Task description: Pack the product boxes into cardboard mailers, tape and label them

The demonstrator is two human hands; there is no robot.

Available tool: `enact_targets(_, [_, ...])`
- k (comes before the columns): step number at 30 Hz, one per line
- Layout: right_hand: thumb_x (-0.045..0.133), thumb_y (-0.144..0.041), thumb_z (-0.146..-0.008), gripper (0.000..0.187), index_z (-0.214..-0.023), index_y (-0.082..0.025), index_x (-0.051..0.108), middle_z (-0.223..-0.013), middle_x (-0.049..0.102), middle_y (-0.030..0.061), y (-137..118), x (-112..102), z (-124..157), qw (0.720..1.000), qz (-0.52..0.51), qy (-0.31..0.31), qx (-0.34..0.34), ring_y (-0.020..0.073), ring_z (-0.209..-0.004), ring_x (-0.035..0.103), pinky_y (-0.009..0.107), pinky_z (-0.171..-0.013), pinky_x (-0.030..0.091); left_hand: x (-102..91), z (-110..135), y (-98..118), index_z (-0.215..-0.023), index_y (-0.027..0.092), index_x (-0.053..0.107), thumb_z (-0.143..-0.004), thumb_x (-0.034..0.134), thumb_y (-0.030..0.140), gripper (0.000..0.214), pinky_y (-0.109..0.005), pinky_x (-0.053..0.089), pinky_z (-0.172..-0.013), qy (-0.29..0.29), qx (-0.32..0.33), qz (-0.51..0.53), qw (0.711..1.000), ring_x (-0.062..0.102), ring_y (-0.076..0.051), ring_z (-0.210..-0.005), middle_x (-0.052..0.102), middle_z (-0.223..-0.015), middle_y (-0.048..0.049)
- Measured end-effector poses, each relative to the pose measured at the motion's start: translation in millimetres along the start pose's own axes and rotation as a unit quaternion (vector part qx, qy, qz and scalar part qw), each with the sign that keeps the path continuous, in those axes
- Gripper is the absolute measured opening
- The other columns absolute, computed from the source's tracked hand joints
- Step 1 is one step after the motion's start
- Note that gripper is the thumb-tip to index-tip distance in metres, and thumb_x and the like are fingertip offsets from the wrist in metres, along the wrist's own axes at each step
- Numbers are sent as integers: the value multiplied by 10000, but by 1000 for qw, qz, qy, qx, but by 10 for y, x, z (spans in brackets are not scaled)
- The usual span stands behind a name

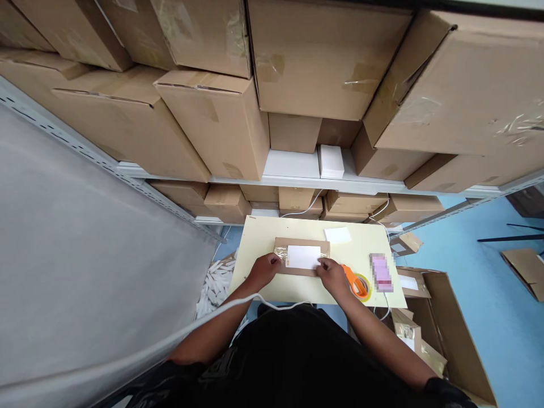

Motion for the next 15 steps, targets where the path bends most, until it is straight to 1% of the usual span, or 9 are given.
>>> enact_targets(2, [648,-345,-816,318,-1068,-227,803,-863,766,60,-31,-11,2,997,67,-21,-26,262,-818,702,378,-805,534,-2,16,11,-831,209,711,-902,591,289,161,-292,423,-702,-7,13,-29,999,667,-209,-794,734,-824,-28])
enact_targets(3, [639,-341,-841,317,-1089,-226,801,-895,766,70,-45,-14,5,993,104,-30,-38,262,-833,699,373,-806,531,-1,23,30,-867,213,719,-915,584,287,161,-296,429,-712,-9,31,-56,998,665,-211,-807,736,-848,-34])
enact_targets(5, [597,-332,-902,317,-1125,-221,792,-980,760,97,-82,-20,10,981,177,-30,-69,268,-890,692,370,-828,523,12,22,90,-976,223,740,-947,560,277,190,-316,454,-777,-7,95,-132,987,664,-227,-896,740,-946,-58])
enact_targets(8, [518,-341,-981,382,-1241,-189,754,-1140,727,148,-171,-27,-15,952,270,9,-147,305,-1053,654,405,-943,495,75,-38,191,-1187,215,740,-980,536,257,294,-404,455,-978,14,218,-238,946,627,-286,-1124,724,-1175,-118])
enact_targets(10, [489,-361,-1012,450,-1364,-162,686,-1306,678,176,-221,-9,-60,927,311,17,-208,339,-1214,587,452,-1062,432,147,-111,215,-1302,211,708,-987,540,254,360,-482,399,-1104,29,274,-278,920,566,-328,-1280,678,-1345,-139])
enact_targets(12, [468,-358,-1029,499,-1462,-150,605,-1475,593,174,-223,35,-117,908,340,0,-245,357,-1365,489,499,-1159,337,228,-183,183,-1372,215,673,-996,526,254,406,-531,323,-1194,34,304,-298,904,472,-345,-1424,608,-1483,-127])
enact_targets(15, [426,-343,-1046,534,-1537,-154,517,-1608,481,141,-123,122,-175,899,369,-21,-236,357,-1488,371,549,-1220,226,321,-246,66,-1443,198,622,-1011,486,254,457,-553,226,-1269,28,316,-314,895,363,-341,-1529,540,-1569,-108])
Point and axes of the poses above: each hand's wrist, its own z-axis away from the middle knuckle, its own x-axis out of the palm, y = z × x, the point moved 1 cm from there along -z, towards the middle knuckle
